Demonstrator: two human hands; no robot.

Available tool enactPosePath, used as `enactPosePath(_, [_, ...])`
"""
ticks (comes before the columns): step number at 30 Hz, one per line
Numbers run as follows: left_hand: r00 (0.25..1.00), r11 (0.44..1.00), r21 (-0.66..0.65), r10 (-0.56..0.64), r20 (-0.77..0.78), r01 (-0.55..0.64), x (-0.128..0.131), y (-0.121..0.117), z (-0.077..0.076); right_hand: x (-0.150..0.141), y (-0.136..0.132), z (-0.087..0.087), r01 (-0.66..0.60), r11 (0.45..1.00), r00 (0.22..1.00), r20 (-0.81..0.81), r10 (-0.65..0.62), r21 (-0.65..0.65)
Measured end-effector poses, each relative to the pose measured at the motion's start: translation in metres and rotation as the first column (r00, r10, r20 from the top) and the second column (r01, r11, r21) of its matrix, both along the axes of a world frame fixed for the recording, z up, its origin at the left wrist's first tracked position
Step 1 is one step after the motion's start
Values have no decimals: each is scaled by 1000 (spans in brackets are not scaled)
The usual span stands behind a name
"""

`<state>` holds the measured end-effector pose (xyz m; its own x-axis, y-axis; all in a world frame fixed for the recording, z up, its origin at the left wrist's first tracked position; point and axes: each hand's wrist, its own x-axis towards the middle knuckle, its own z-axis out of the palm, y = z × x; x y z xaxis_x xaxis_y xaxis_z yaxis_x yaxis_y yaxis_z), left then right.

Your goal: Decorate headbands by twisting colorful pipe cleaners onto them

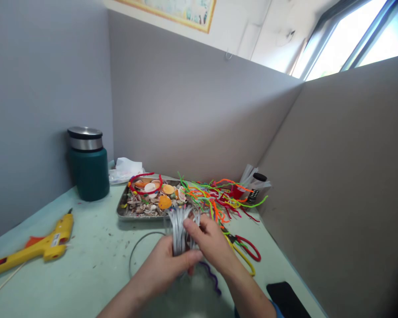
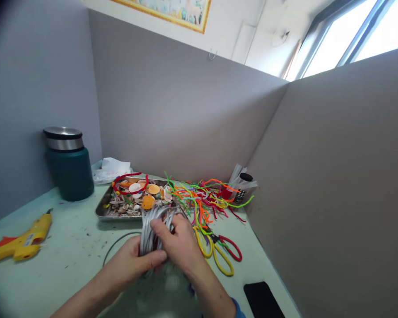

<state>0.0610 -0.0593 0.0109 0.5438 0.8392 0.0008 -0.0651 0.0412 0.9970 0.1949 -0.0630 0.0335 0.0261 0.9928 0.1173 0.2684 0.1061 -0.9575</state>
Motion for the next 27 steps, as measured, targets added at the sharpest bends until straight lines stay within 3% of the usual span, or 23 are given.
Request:
enactPosePath(5, [993,990,-133,53,110,-38,-6,6,0,1,4,-1,-170,980,965,-221,145,-100])
enactPosePath(11, [966,955,-296,68,251,9,-10,6,7,4,7,-1,-89,979,899,-437,0,-182])
enactPosePath(13, [959,934,-357,95,267,7,-11,6,9,6,8,-1,-115,971,836,-548,-19,-208])
enactPosePath(18, [970,928,-370,128,206,-44,-13,9,7,7,10,-4,-345,899,559,-829,-34,-270])
enactPosePath(21, [985,943,-332,73,157,-17,-12,10,4,1,10,-13,-366,882,604,-797,-19,-299])
enactPosePath(24, [992,963,-269,3,126,32,-10,9,3,-4,10,-21,-290,920,695,-719,13,-263])
enactPosePath(27, [994,961,-278,15,109,16,-9,8,5,-5,9,-21,-198,949,727,-686,-26,-246])
